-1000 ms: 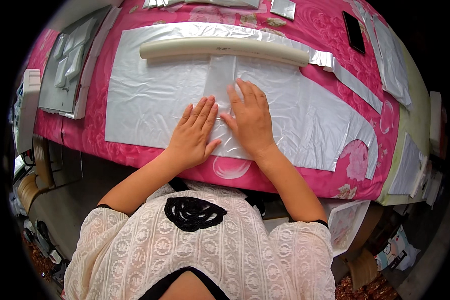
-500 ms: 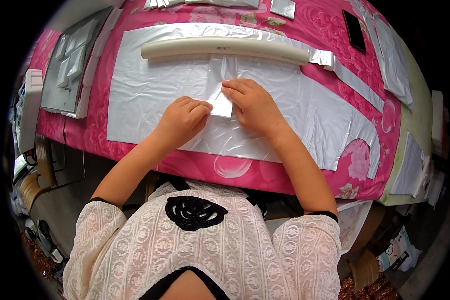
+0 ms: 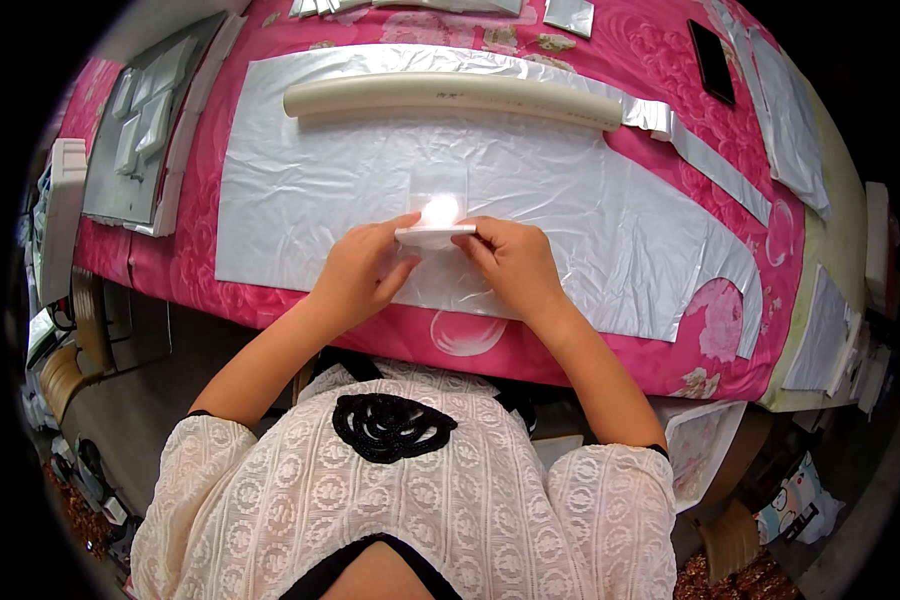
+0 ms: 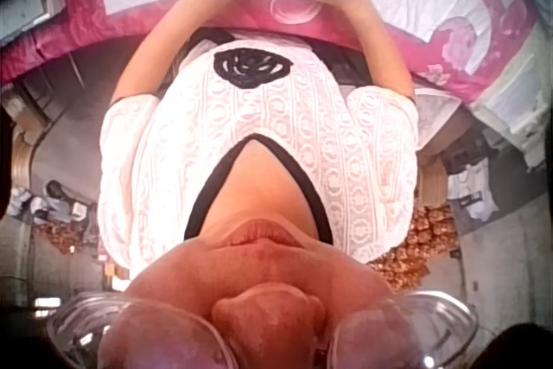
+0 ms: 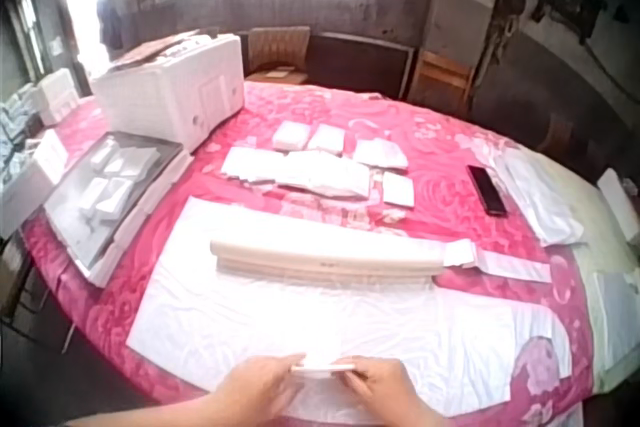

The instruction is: The person repeatedly unrolls clear plastic wrap, places small rectangular items onto the film, folds the wrap around each item, and sets the wrapped units aside on a pink tablecloth. The process is repeated multiple times with consistent hand motions.

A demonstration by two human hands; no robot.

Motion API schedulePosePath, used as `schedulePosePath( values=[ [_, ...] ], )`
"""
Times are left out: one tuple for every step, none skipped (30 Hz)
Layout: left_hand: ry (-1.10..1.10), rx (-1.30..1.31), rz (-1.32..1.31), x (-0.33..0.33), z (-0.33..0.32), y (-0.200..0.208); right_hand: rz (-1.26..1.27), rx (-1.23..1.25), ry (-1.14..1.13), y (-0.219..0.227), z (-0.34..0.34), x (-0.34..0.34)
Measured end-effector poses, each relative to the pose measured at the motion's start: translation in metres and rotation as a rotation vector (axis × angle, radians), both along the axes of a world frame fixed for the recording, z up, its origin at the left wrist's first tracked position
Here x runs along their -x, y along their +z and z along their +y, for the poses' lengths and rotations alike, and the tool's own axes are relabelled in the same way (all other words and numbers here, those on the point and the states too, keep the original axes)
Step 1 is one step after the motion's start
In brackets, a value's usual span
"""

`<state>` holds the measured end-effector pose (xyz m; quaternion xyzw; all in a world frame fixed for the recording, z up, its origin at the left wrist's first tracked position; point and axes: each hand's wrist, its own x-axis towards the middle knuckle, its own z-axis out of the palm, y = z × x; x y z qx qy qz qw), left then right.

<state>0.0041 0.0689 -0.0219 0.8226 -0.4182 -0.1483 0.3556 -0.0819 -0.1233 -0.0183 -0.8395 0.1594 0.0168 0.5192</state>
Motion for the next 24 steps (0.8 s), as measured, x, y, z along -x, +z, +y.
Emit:
schedulePosePath(
  values=[
    [0.056,0.015,0.068,-0.002,-0.005,0.001,0.038,-0.005,-0.003,0.002,-0.001,-0.004],
    [0.115,0.03,0.137,-0.004,-0.01,0.003,0.076,-0.011,-0.005,0.004,-0.003,-0.01],
    [0.173,0.044,0.206,-0.006,-0.013,0.004,0.115,-0.017,-0.007,0.006,-0.004,-0.015],
    [0.195,0.068,0.209,-0.009,-0.014,-0.001,0.14,-0.035,-0.022,0.009,-0.004,-0.02],
    [0.217,0.093,0.211,-0.012,-0.016,-0.006,0.172,-0.045,-0.028,0.009,-0.005,-0.023],
    [0.238,0.117,0.214,-0.014,-0.017,-0.009,0.204,-0.056,-0.033,0.008,-0.006,-0.025],
    [0.263,0.104,0.25,-0.014,-0.017,-0.01,0.235,-0.066,-0.039,0.008,-0.007,-0.028],
    [0.288,0.091,0.288,-0.016,-0.018,-0.005,0.278,-0.062,-0.033,0.008,-0.009,-0.031],
    [0.312,0.078,0.325,-0.017,-0.02,-0.001,0.32,-0.057,-0.027,0.008,-0.01,-0.034],
    [0.32,0.063,0.355,-0.019,-0.021,0.0,0.362,-0.053,-0.021,0.009,-0.011,-0.037],
    [0.329,0.05,0.386,-0.02,-0.022,0.001,0.381,-0.072,-0.026,0.01,-0.012,-0.039],
    [0.337,0.037,0.415,-0.022,-0.022,0.003,0.4,-0.092,-0.031,0.01,-0.012,-0.042],
    [0.325,0.003,0.43,-0.023,-0.022,0.006,0.419,-0.112,-0.037,0.011,-0.012,-0.043],
    [0.31,-0.027,0.445,-0.024,-0.022,0.009,0.424,-0.124,-0.04,0.011,-0.013,-0.045],
    [0.296,-0.057,0.46,-0.025,-0.023,0.01,0.428,-0.137,-0.043,0.011,-0.013,-0.046],
    [0.269,-0.049,0.271,-0.023,-0.024,0.009,0.433,-0.149,-0.046,0.012,-0.013,-0.046],
    [0.245,-0.042,0.084,-0.02,-0.024,0.008,0.435,-0.142,-0.046,0.012,-0.013,-0.047],
    [0.219,-0.035,-0.103,-0.017,-0.025,0.006,0.438,-0.135,-0.046,0.011,-0.012,-0.047],
    [0.154,0.013,-0.216,-0.015,-0.029,0.002,0.44,-0.128,-0.046,0.012,-0.012,-0.047],
    [0.091,0.06,-0.332,-0.014,-0.034,-0.002,0.43,-0.112,-0.039,0.012,-0.012,-0.047],
    [0.026,0.106,-0.447,-0.013,-0.038,-0.005,0.419,-0.095,-0.033,0.014,-0.011,-0.047],
    [-0.032,-0.021,-0.45,-0.01,-0.042,-0.006,0.409,-0.079,-0.027,0.015,-0.01,-0.047],
    [-0.024,-0.045,-0.439,-0.007,-0.046,-0.011,0.402,-0.045,-0.019,0.012,-0.011,-0.047],
    [-0.015,-0.07,-0.428,-0.004,-0.05,-0.021,0.396,-0.011,-0.012,0.007,-0.012,-0.046]
  ],
)
